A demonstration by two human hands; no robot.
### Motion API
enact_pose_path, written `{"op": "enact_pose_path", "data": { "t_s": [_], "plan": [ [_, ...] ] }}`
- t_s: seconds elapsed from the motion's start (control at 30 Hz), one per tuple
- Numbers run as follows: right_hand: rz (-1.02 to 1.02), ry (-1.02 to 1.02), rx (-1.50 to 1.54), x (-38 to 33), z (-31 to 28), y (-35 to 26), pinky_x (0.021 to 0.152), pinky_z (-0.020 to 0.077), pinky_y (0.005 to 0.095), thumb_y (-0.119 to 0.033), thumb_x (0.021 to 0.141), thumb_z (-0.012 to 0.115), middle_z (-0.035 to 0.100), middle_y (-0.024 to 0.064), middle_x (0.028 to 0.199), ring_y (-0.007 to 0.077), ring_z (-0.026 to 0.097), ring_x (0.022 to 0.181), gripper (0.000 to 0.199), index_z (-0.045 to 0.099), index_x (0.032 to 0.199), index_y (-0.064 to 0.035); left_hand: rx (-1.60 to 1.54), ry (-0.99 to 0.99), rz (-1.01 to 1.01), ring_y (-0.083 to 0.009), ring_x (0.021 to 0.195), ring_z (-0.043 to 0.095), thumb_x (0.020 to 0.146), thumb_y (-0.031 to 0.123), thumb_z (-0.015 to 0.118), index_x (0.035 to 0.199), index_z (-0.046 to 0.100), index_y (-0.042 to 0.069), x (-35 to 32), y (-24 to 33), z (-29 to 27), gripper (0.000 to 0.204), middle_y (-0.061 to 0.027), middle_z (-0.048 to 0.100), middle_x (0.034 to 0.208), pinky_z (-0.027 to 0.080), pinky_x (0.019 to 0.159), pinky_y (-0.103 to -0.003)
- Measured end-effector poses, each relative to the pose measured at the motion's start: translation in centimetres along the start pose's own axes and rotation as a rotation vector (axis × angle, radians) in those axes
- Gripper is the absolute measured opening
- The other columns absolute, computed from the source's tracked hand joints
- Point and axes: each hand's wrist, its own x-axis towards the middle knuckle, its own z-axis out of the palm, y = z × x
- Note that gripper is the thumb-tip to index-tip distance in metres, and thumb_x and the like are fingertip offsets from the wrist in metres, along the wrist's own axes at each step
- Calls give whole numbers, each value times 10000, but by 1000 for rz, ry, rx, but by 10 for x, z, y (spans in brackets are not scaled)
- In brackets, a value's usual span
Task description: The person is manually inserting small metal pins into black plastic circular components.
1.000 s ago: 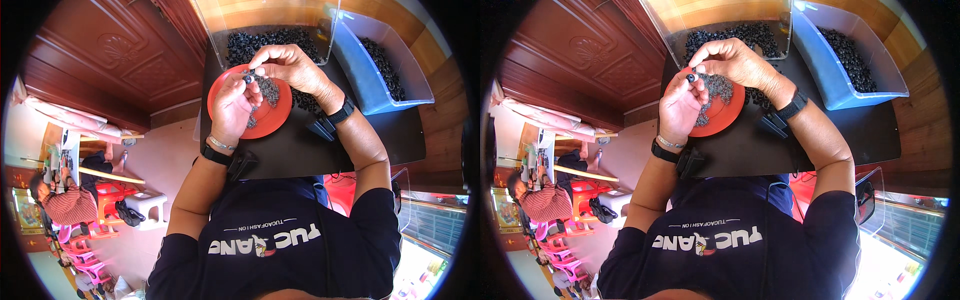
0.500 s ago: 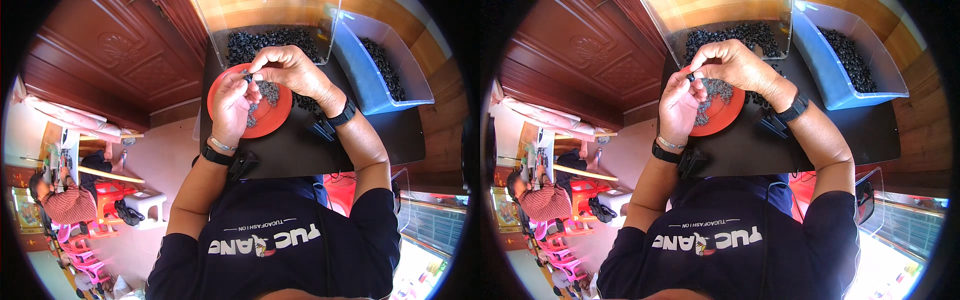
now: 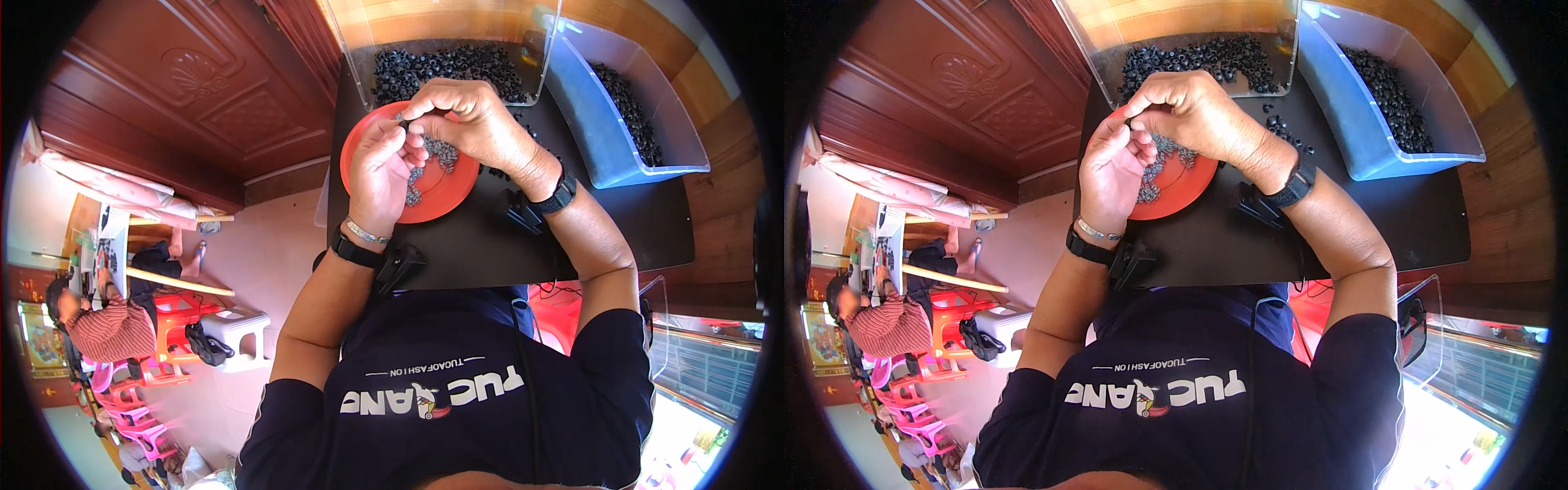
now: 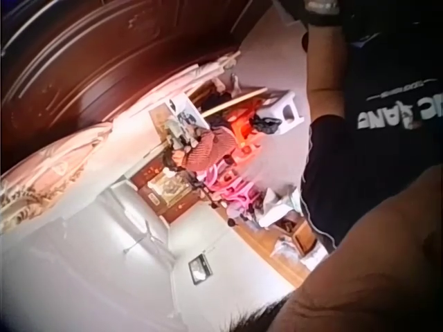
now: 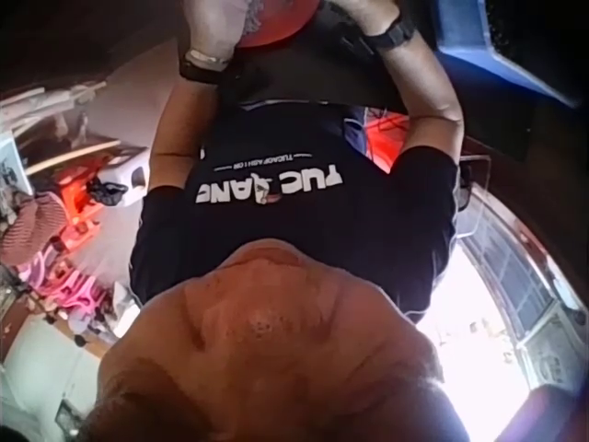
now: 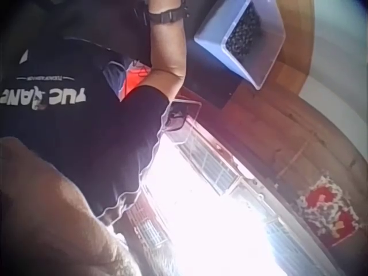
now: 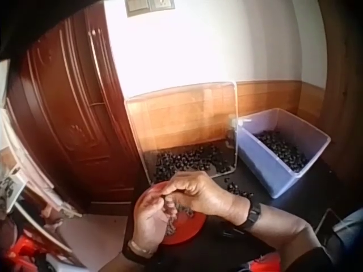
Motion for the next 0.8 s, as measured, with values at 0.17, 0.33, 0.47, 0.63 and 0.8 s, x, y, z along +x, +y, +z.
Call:
{"op": "enact_pose_path", "data": {
  "t_s": [0.17,0.33,0.47,0.63,0.8],
  "plan": [
    [-76,136,-51,-7,21,9,758,512,310,0,715,750,658,69,915,215,631,845,278,647,969,-48,-75,49,-31,-143,796,580,924,178,519,918,557,114,1,-3,-4,74,-17,611,850,446,721,-288],
    [-108,218,-184,-10,29,10,777,507,337,3,687,762,660,65,926,241,626,881,336,631,986,-76,-157,32,-85,-140,844,565,928,202,495,923,554,131,2,-6,-8,92,-15,607,878,439,758,-313],
    [-218,222,-245,-9,26,14,784,514,342,13,695,753,662,62,931,240,631,887,362,620,1015,-91,-174,23,-73,-139,866,560,927,208,488,922,552,130,1,-4,-4,101,-16,606,894,437,776,-321],
    [-176,206,-142,-9,24,13,803,513,343,21,713,738,666,65,957,241,629,922,348,624,1022,-92,-171,38,-49,-147,890,562,932,220,484,942,558,125,1,0,-1,121,-13,612,927,436,787,-318],
    [-59,137,14,-8,18,13,763,531,322,2,701,743,655,51,921,218,629,884,304,663,985,-76,-247,-124,-155,-146,922,565,943,238,476,1036,578,100,1,4,0,195,-27,609,1009,434,802,-319]
  ]
}}
